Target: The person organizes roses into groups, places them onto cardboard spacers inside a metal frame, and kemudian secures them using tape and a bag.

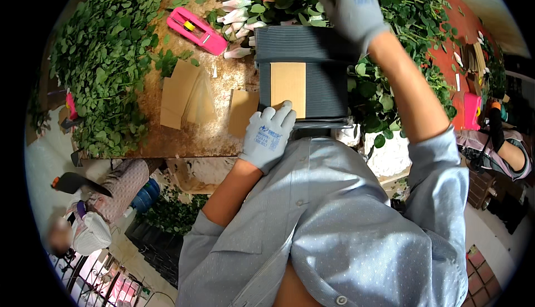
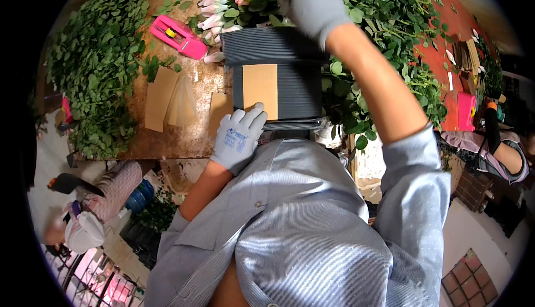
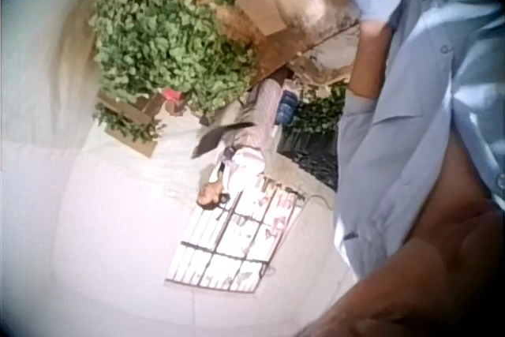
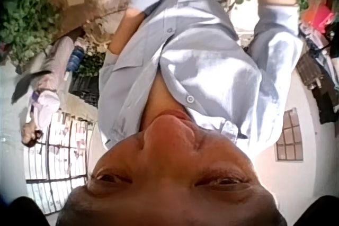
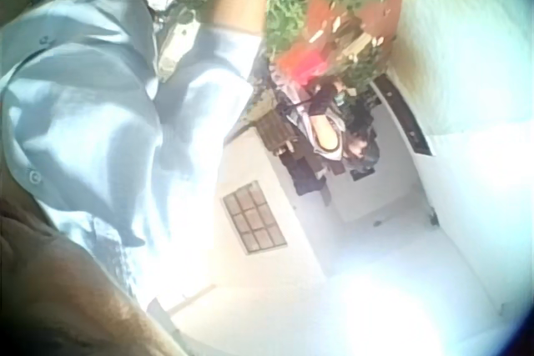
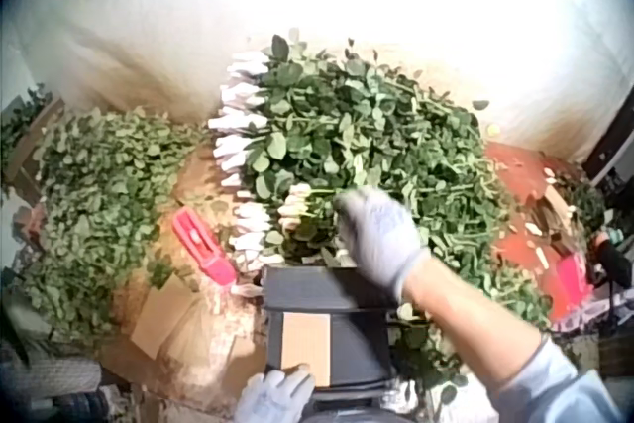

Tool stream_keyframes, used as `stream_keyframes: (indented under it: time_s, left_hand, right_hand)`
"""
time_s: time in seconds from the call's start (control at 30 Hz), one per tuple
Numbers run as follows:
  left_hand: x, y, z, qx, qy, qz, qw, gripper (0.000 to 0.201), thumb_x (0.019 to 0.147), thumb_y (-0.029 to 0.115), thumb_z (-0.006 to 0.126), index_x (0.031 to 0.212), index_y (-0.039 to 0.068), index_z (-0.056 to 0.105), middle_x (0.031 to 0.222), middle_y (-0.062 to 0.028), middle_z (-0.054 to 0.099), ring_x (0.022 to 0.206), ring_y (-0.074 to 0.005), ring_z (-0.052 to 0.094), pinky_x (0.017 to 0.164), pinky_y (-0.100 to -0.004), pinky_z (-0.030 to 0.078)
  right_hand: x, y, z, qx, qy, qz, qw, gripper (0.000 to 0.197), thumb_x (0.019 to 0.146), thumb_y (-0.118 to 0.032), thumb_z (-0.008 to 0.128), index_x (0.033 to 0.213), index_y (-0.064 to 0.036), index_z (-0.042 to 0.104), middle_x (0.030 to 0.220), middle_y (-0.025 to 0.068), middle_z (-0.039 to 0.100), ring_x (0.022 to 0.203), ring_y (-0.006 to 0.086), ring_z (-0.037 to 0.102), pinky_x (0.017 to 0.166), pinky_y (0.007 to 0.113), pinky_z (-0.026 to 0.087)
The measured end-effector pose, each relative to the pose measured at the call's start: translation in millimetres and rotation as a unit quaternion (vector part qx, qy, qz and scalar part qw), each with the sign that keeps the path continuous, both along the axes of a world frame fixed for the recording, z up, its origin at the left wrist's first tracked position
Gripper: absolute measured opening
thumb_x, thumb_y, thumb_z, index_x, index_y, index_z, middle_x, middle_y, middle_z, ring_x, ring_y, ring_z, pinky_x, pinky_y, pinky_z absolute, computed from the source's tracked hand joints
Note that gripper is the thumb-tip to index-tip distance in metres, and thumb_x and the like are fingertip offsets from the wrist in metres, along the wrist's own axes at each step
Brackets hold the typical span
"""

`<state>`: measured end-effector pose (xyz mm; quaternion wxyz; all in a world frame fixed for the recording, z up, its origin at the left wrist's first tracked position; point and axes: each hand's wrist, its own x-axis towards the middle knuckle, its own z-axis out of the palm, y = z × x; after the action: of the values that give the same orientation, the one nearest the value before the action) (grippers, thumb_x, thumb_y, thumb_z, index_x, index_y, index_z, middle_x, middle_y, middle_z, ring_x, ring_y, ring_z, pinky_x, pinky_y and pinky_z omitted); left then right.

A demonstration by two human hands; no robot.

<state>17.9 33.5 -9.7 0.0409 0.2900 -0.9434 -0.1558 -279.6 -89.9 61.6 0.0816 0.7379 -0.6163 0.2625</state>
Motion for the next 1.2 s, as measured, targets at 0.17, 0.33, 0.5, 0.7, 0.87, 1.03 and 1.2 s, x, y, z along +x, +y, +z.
stream_keyframes:
  time_s: [0.17,0.33,0.5,0.7,0.87,1.03,1.2]
  left_hand:
    - [-4.4,-4.4,5.8,-0.012,-0.014,-0.012,1.000,0.041,0.080,0.013,0.068,0.121,0.011,0.065,0.140,-0.0032,0.063,0.090,-0.0210,0.058,0.078,-0.0388,0.047]
    - [-5.8,-6.6,10.4,-0.008,-0.031,-0.014,0.999,0.028,0.084,0.012,0.062,0.112,0.010,0.064,0.136,-0.0038,0.063,0.083,-0.0200,0.058,0.073,-0.0356,0.047]
    - [-4.5,-5.4,10.4,0.014,-0.033,-0.004,0.999,0.038,0.081,0.009,0.063,0.119,0.012,0.065,0.138,-0.0024,0.064,0.085,-0.0203,0.058,0.076,-0.0363,0.047]
    - [-3.9,-7.0,6.4,-0.006,-0.014,-0.018,1.000,0.032,0.085,0.013,0.062,0.117,0.010,0.064,0.138,-0.0048,0.064,0.087,-0.0210,0.059,0.076,-0.0376,0.048]
    - [-1.3,-4.0,4.6,-0.004,0.007,0.000,1.000,0.027,0.088,0.016,0.064,0.115,0.012,0.065,0.134,-0.0040,0.067,0.088,-0.0225,0.059,0.076,-0.0388,0.048]
    - [0.4,-0.5,-2.4,-0.003,0.024,0.000,1.000,0.025,0.087,0.017,0.064,0.112,0.011,0.067,0.132,-0.0046,0.067,0.095,-0.0252,0.060,0.079,-0.0427,0.047]
    - [2.8,2.3,-4.9,-0.005,0.020,0.006,1.000,0.023,0.085,0.014,0.065,0.107,0.011,0.067,0.133,-0.0061,0.067,0.099,-0.0273,0.060,0.083,-0.0441,0.047]
  right_hand:
    - [-89.6,-85.2,-63.8,0.061,0.027,-0.125,0.990,0.027,0.096,-0.021,0.056,0.111,-0.0003,0.065,0.110,0.0281,0.068,0.105,0.0463,0.065,0.091,0.053,0.054]
    - [-100.8,-108.6,-99.9,0.226,0.123,-0.179,0.950,0.027,0.094,-0.018,0.054,0.113,-0.0063,0.069,0.113,0.0219,0.070,0.109,0.0401,0.067,0.092,0.052,0.053]
    - [-89.6,-91.6,-93.5,0.225,0.301,-0.143,0.916,0.022,0.093,-0.022,0.056,0.108,-0.0148,0.071,0.107,0.0135,0.072,0.102,0.0315,0.067,0.084,0.047,0.050]
    - [-77.4,-46.8,0.9,0.048,0.392,-0.092,0.914,0.021,0.094,-0.018,0.055,0.111,-0.0129,0.066,0.098,0.0104,0.067,0.097,0.0286,0.064,0.080,0.044,0.050]
    - [-2.5,30.9,114.9,0.010,0.339,-0.038,0.940,0.033,0.086,-0.016,0.067,0.118,-0.0079,0.062,0.100,0.0119,0.066,0.099,0.0306,0.064,0.078,0.043,0.052]
    - [34.8,113.4,105.7,0.054,0.382,0.025,0.922,0.022,0.092,-0.025,0.064,0.108,-0.0108,0.067,0.092,0.0038,0.061,0.084,0.0215,0.063,0.064,0.036,0.053]
    - [45.3,164.9,19.2,0.356,0.340,0.017,0.870,0.026,0.092,-0.020,0.060,0.114,-0.0052,0.063,0.098,0.0099,0.067,0.090,0.0262,0.068,0.069,0.039,0.056]
